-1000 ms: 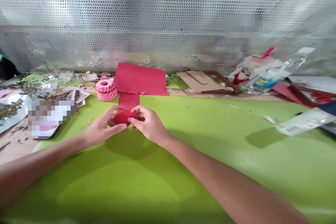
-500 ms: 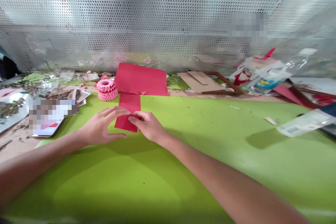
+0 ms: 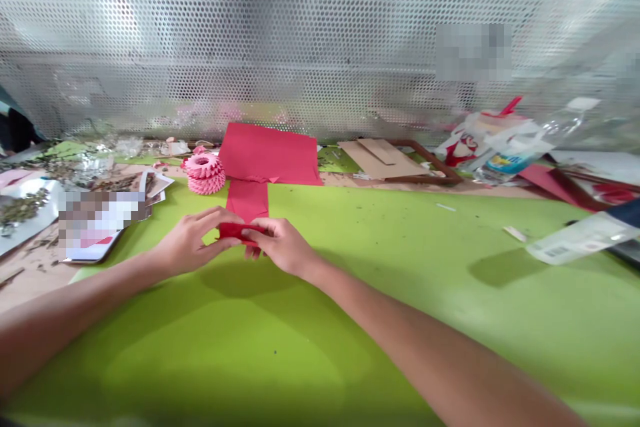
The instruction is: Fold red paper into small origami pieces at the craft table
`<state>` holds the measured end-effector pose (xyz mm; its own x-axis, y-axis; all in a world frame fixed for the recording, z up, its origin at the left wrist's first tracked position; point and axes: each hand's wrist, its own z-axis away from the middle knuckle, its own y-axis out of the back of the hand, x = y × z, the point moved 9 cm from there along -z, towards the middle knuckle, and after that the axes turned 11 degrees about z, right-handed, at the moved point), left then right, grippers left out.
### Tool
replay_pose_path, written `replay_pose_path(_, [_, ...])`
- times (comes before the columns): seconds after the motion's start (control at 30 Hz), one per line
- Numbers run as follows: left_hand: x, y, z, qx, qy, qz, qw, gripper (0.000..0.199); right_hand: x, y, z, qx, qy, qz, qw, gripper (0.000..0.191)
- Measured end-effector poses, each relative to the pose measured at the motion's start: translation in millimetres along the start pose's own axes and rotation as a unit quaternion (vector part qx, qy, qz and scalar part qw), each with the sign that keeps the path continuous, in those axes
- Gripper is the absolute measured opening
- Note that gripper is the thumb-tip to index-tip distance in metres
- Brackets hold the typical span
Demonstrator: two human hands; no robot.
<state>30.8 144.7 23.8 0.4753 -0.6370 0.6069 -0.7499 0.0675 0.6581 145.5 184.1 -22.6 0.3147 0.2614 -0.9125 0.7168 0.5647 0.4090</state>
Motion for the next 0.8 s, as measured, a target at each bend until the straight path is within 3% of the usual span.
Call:
replay_pose_path(0.17, [-8, 2.9, 0, 0.057, 0.021, 0.042, 0.997, 0.017, -10, -5, 5, -0.021, 0.002, -0.031, 0.999, 0.049])
replay_pose_path(0.4, [-12, 4.3, 0, 0.09, 0.058, 0.108, 0.988, 0.014, -18, 5, 7, 0.053, 0.051, 0.027, 0.997, 0.025])
replay_pose_path(0.6, [-20, 2.2, 2, 0.095, 0.124, 0.185, 0.97, 0.014, -13, 9, 7, 0.076, 0.06, 0.025, 0.995, 0.027])
replay_pose_path(0.8, [-29, 4.0, 4, 0.116, 0.161, 0.176, 0.964, 0.012, -21, 15, 9, 0.109, 0.073, 0.059, 0.99, 0.021])
